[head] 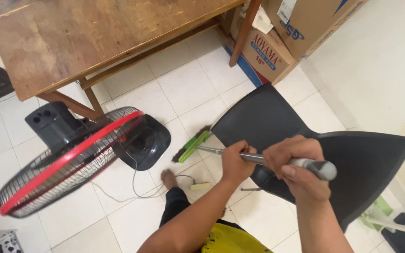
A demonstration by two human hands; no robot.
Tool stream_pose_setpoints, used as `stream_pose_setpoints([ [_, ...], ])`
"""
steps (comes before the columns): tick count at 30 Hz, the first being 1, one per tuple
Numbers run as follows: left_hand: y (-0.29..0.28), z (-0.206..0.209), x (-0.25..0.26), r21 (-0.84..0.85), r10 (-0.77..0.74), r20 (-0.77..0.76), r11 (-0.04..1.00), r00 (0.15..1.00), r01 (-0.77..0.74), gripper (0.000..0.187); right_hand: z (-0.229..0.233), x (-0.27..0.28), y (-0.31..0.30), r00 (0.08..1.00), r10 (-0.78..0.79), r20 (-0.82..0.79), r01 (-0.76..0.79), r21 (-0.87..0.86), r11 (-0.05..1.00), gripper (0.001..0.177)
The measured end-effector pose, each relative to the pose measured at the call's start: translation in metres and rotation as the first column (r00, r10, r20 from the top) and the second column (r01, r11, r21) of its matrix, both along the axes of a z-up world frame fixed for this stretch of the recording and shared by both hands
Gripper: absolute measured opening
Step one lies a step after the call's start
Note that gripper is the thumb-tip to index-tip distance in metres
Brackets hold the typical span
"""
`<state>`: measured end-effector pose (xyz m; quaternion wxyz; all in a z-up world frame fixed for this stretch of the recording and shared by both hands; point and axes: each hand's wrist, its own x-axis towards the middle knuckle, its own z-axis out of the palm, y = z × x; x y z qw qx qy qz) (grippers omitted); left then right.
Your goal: The person moves a black plastic chair aside, then sweeps the tiled floor with a long-handled broom. They sweep debris toward a green dustpan, pick up debris from the floor using a small piece of cardboard, and place the cardboard on the dustpan.
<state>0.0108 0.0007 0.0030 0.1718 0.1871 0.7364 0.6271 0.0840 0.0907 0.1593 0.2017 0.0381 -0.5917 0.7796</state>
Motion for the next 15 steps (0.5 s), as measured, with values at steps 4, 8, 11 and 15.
stream_pose_setpoints([
  [4,-0.002,0.007,0.0,-0.028,-0.047,-0.091,0.999,0.995,0.045,0.025,-0.001,0.007,0.006,0.999,0.022,-0.025,-0.022,-0.007,1.0,0.025],
  [8,-0.006,0.012,-0.012,-0.056,-0.149,-0.173,0.988,0.973,0.141,0.022,0.006,0.01,0.002,0.999,-0.005,-0.043,0.005,0.011,1.0,0.026],
  [11,-0.008,0.01,-0.025,-0.028,-0.145,-0.239,0.989,0.96,0.143,0.031,0.013,0.011,-0.006,0.997,-0.006,-0.079,0.009,0.037,0.999,0.027],
  [15,-0.008,-0.009,-0.063,-0.022,-0.215,-0.308,0.975,0.927,0.219,0.032,0.003,0.004,-0.018,0.988,-0.011,-0.153,0.03,0.127,0.991,0.037],
])
